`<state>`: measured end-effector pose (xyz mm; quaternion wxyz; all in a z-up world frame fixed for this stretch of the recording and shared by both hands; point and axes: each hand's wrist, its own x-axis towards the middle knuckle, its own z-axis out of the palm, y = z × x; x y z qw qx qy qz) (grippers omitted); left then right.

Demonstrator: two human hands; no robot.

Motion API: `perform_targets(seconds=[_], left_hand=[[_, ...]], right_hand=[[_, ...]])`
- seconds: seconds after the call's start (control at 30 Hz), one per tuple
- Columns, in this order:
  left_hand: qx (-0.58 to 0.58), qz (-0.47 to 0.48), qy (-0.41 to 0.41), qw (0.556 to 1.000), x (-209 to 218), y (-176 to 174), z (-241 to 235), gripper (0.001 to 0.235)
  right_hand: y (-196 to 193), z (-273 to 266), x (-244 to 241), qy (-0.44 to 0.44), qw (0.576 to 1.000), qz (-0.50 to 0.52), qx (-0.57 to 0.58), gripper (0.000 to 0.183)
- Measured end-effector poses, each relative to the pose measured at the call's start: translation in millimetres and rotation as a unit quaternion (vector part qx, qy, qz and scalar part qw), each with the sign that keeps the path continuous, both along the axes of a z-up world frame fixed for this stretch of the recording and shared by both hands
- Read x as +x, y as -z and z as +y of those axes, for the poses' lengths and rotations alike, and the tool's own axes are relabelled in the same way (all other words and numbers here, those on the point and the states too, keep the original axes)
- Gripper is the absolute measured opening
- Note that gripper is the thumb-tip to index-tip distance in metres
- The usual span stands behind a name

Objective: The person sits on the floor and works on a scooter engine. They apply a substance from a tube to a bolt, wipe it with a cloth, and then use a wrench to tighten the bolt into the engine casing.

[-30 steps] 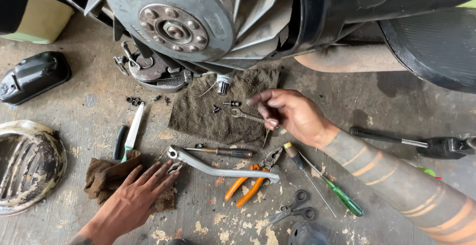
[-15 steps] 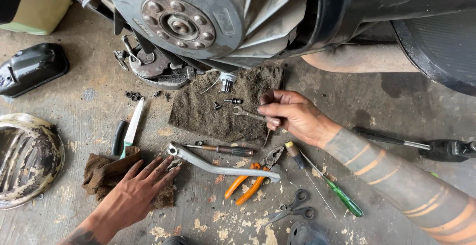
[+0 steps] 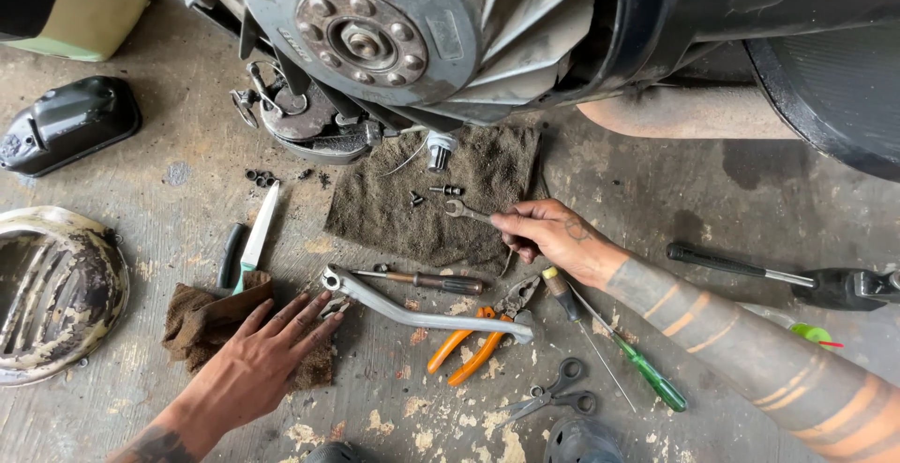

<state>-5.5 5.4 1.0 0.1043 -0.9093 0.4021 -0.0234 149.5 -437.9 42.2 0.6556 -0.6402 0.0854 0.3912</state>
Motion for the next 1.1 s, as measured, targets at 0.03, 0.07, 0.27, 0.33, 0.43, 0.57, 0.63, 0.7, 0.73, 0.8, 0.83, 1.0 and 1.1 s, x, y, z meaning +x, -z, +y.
perform_targets(seconds=[0.03, 0.07, 0.27, 0.33, 0.43, 0.57, 0.63, 0.7, 0.73, 0.8, 0.83, 1.0, 1.1], left_hand=[[0.001, -0.004, 0.0, 1.0, 0, -2, 0, 0.109], [0.001, -0.008, 0.001, 1.0, -1, -3, -1, 0.108], [-0.005, -0.004, -0.001, 1.0, -6, -1, 5, 0.108], [-0.007, -0.008, 0.002, 1.0, -5, -3, 3, 0.107], [-0.009, -0.022, 0.009, 1.0, -2, 0, 3, 0.109], [-0.007, -0.038, 0.015, 0.999, 1, 0, 3, 0.121], [-0.013, -0.035, 0.012, 0.999, 1, -5, 0, 0.116], [-0.018, -0.032, 0.01, 0.999, 1, -8, -1, 0.112], [-0.015, -0.032, 0.008, 0.999, 1, -9, -1, 0.11], [-0.013, -0.032, 0.007, 0.999, 1, -12, -3, 0.108], [-0.01, -0.025, 0.0, 1.0, 1, -15, -5, 0.105], [-0.023, 0.026, -0.033, 0.999, 19, -44, -28, 0.097], [-0.083, 0.174, -0.083, 0.978, 39, -81, -55, 0.058]], right_hand=[[-5, 1, -1, -0.017, 0.999, -0.011, -0.034, 0.02], [-9, 2, -2, -0.035, 0.997, -0.022, -0.068, 0.012], [1, -2, -10, -0.039, 0.997, -0.047, -0.054, 0.011], [-3, -1, -9, -0.039, 0.996, -0.054, -0.063, 0.012], [-12, 2, -8, -0.034, 0.994, -0.065, -0.081, 0.013], [-17, 6, -10, -0.029, 0.994, -0.075, -0.08, 0.009], [-16, 6, -11, -0.031, 0.995, -0.071, -0.069, 0.009], [-16, 6, -13, -0.032, 0.996, -0.067, -0.057, 0.008], [-17, 6, -13, -0.026, 0.996, -0.062, -0.051, 0.009], [-17, 6, -15, -0.02, 0.997, -0.056, -0.044, 0.01], [-16, 6, -15, -0.016, 0.997, -0.06, -0.035, 0.01], [-23, 10, -13, -0.002, 0.999, -0.022, -0.036, 0.024], [-23, 12, -14, -0.016, 0.998, -0.037, -0.053, 0.021]])
